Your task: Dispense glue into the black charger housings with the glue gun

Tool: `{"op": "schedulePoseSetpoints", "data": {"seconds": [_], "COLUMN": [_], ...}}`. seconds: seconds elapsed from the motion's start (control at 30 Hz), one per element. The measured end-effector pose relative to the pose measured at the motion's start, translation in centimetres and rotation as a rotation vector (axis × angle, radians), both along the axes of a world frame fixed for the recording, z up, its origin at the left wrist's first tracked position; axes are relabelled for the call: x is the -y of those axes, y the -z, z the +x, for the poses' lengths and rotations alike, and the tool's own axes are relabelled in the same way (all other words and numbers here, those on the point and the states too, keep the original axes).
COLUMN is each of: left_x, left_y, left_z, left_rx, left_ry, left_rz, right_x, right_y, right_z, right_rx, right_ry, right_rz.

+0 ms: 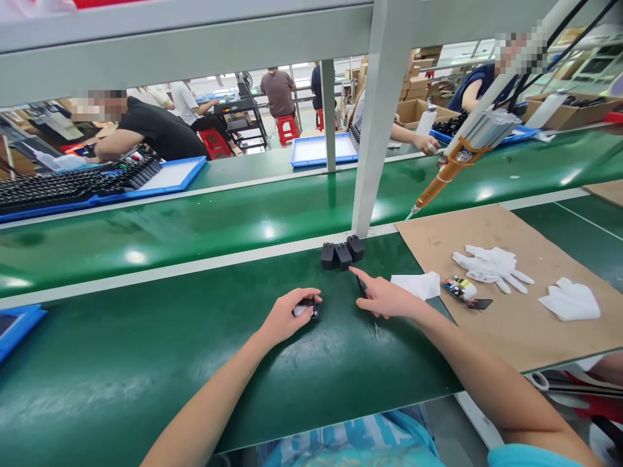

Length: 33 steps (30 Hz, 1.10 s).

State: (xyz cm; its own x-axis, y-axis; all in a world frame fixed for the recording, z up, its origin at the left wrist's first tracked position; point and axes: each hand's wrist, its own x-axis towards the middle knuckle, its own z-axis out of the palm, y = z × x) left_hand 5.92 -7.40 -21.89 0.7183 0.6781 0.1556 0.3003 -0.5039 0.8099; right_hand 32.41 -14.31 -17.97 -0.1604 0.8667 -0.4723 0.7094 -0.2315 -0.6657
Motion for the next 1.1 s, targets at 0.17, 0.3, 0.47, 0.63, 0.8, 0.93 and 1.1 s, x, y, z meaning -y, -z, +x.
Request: {"op": "schedulePoseSetpoints", "data": {"seconds": [0.17,0.3,0.47,0.63,0.8,0.93,1.1], "left_x": [-0.2,0.0,0.4,0.6,0.8,0.4,0.0], "left_y": [-0.8,-1.5,-1.4,-1.0,-0.2,0.5,0.3], "left_z": [-1.2,-1.9,-1.8,-1.3,-0.8,-0.7,-0.7], "left_rx": [-0.024,-0.096,-0.096,-0.067,-0.232,-0.316,-0.331], "left_ry": [0.123,0.147,0.073,0.071,0.091,0.083,0.145], "left_rz": [0.368,0.473,0.404,0.391,0.604,0.663,0.631], "right_x": [-0.6,-1.1,-1.3,-1.2,-1.0,0.0,0.4], "right_y": [1.0,1.9,2.3,2.0,-0.1,-3.2,-6.2], "right_z": [1.0,1.6,1.8,2.1,3.4,4.7,8.0], "right_rx": [0.044,0.082,0.115,0.128,0.086,-0.115,-0.314], "right_ry": [0.053,0.089,0.09,0.1,0.169,0.44,0.97], "right_rz": [0.046,0.052,0.043,0.073,0.172,0.564,1.402]}}
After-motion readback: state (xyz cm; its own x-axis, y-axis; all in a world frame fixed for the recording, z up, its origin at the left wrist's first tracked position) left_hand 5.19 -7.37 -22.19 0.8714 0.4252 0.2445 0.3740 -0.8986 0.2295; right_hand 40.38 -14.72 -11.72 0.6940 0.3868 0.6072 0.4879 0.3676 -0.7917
